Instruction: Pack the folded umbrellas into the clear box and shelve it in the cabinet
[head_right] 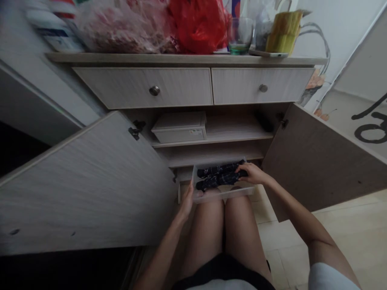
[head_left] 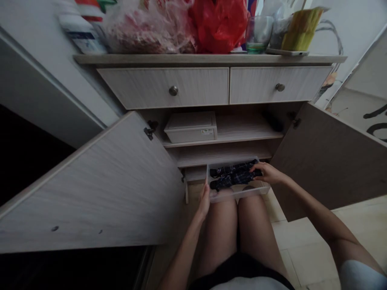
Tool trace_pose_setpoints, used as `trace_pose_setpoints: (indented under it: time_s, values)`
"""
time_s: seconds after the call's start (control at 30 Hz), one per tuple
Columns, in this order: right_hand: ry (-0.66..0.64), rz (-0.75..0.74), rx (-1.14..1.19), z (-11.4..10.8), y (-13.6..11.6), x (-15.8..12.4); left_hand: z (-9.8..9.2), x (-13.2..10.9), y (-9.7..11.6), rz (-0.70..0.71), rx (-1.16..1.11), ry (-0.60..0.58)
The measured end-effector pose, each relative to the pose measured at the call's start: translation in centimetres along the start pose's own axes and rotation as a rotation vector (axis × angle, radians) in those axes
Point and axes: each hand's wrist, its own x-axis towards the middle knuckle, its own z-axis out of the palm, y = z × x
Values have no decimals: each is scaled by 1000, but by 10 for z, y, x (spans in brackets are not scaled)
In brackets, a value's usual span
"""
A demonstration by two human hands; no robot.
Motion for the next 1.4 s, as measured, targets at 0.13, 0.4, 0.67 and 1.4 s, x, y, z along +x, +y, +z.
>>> trace_pose_setpoints:
  time_s: [0.13,0.4,0.67,1.4]
  values:
    - [-71,38,-252,5,-6,7,-1,-4,6,4,26,-5]
    - [-218,111,-427,-7,-13,33,1,0,2,-37,28,-17]
    - [466,711,-518,-102,89,97,1,0,2,-33,5,-1]
    - [638,935,-346,-99,142,117,-4,3,-3,-75,11,32]
